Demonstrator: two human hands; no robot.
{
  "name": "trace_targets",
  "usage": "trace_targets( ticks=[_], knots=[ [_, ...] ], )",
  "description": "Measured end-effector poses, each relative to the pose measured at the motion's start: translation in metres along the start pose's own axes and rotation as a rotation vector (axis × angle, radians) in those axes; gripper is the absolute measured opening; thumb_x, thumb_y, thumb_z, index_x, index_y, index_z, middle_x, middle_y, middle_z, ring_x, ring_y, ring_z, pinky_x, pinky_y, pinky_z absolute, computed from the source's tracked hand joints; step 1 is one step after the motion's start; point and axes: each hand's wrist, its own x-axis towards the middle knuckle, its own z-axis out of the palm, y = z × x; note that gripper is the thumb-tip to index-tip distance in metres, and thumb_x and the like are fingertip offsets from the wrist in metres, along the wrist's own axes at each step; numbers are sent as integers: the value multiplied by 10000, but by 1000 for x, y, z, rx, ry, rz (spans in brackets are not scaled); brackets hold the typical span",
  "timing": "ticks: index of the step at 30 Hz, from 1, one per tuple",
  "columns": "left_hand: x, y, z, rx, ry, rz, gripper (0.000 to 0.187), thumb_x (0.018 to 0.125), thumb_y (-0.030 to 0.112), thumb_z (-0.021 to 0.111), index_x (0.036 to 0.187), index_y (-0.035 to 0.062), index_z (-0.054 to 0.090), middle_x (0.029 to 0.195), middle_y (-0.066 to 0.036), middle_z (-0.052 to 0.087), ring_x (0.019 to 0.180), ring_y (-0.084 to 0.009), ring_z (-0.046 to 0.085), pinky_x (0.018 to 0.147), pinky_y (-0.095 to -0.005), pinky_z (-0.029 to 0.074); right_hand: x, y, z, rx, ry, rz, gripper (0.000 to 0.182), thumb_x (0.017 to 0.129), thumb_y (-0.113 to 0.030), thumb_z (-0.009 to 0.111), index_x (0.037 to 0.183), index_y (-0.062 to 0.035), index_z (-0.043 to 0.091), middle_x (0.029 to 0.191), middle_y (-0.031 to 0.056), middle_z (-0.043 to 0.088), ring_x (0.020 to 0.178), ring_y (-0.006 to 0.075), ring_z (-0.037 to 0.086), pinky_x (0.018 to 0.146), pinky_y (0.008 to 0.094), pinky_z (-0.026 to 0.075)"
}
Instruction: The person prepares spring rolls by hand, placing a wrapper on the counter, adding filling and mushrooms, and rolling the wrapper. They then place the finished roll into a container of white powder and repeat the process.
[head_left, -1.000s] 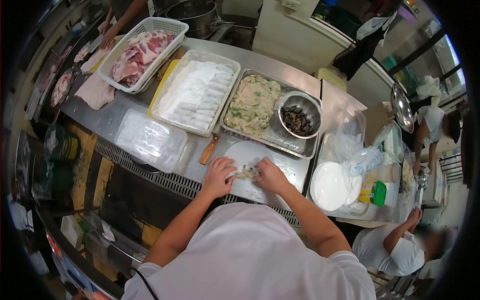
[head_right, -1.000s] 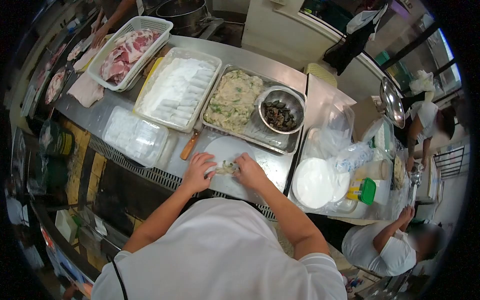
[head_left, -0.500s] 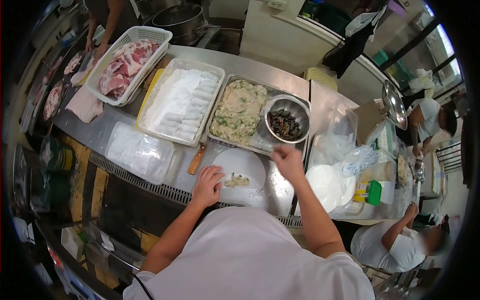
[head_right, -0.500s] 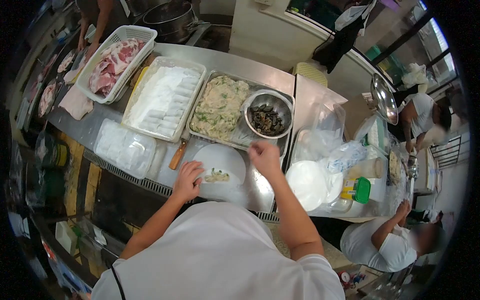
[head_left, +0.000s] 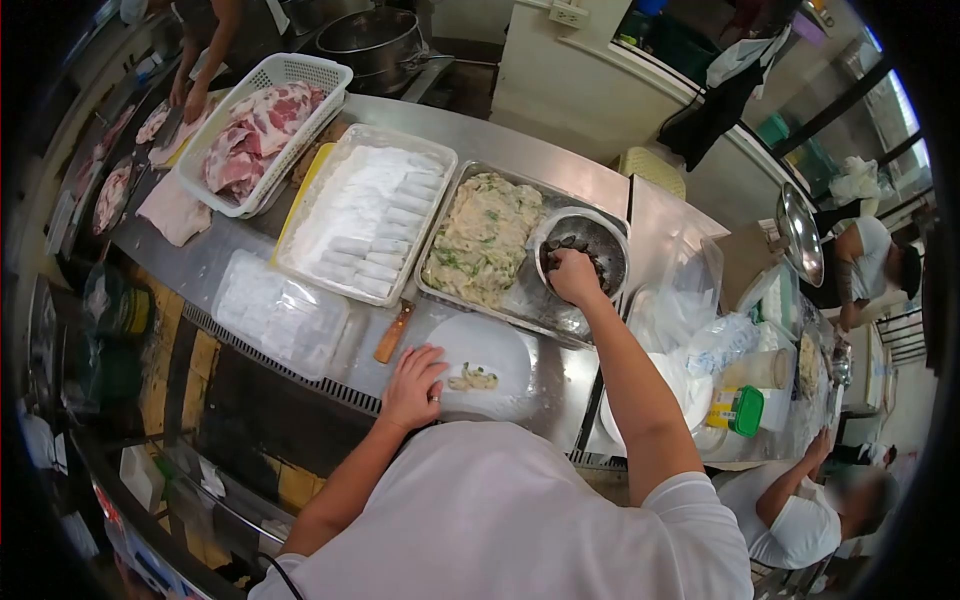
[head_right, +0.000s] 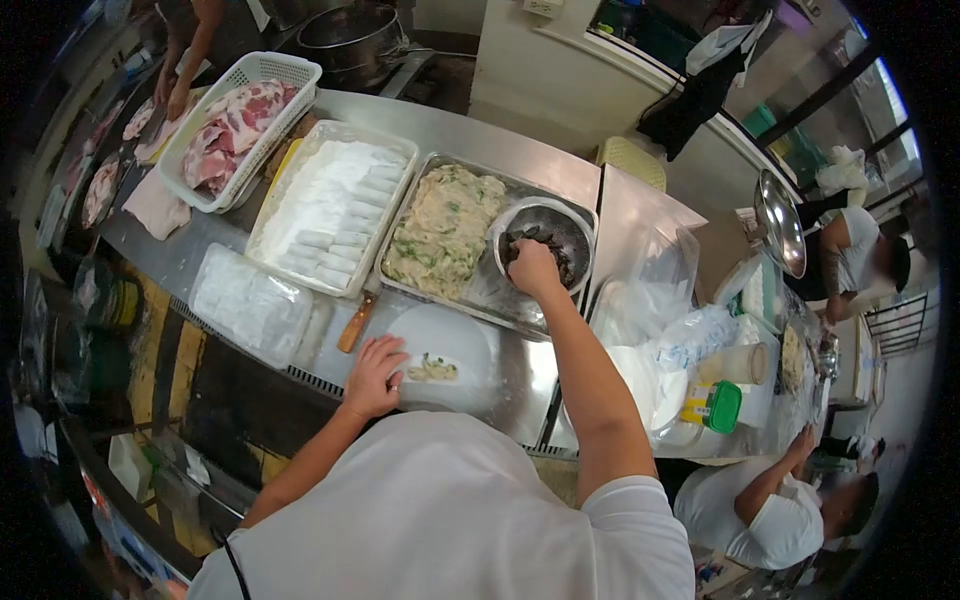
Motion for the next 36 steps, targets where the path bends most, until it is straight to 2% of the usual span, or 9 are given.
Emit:
trace_targets(
  ticks=[3,6,10,13,16,22,25,34,36],
  knots=[
    [0,1,0,-1,-1,-8,424,833,52,702,1256,68,728,1504,-129,635,1501,-357,516,1307,-566,333,8,6,6,137,8,23,505,835,-82,749,1334,-15,774,1158,289,796,1041,410,784,948,471,613],
    [0,2,0,-7,5,-7,418,832,48,700,1248,65,733,1497,-131,641,1498,-357,521,1305,-566,334,11,11,2,543,-123,227,422,879,-32,725,1296,11,771,1036,208,810,791,263,745,712,395,605],
    [1,3,-1,-18,14,2,406,830,39,698,1233,57,741,1490,-137,648,1494,-363,525,1302,-571,334,3,5,-11,1005,-110,331,310,961,15,653,1255,46,743,975,118,789,668,130,618,548,285,487],
    [0,2,0,-13,15,8,405,831,40,701,1234,54,740,1494,-135,646,1498,-361,522,1302,-572,331,1,10,-12,1066,-64,337,290,964,-15,671,1237,42,750,969,108,786,677,138,628,554,297,498],
    [-1,2,0,-7,27,17,410,836,43,704,1244,61,736,1499,-129,644,1498,-354,522,1304,-567,333,-4,10,-9,883,-77,291,282,952,-65,709,1205,41,776,980,108,788,712,135,650,582,313,526],
    [-2,0,0,-9,30,27,414,836,39,701,1248,63,736,1499,-125,644,1496,-349,524,1303,-563,339,-3,-3,-3,82,63,87,375,877,-223,788,1204,-45,832,1127,207,823,1005,356,800,891,456,631],
    [-3,-1,1,-15,32,27,408,834,39,698,1239,61,740,1496,-127,645,1493,-349,525,1305,-560,338,-6,-14,-2,-68,127,98,395,870,-261,785,1223,-90,836,1200,236,798,1139,435,754,1022,495,600],
    [-3,-2,1,-35,42,36,393,824,33,705,1216,57,736,1495,-134,648,1491,-371,525,1288,-584,343,3,-11,-10,-231,66,-275,300,868,-221,760,1105,-46,815,1108,248,795,1071,433,755,965,517,606],
    [-2,-2,2,-38,49,39,396,819,31,705,1212,59,736,1492,-135,650,1488,-371,528,1287,-585,344,8,-6,-11,-134,-35,-229,309,854,-210,752,1098,-26,797,1099,248,797,1051,457,747,939,514,602]
  ],
)
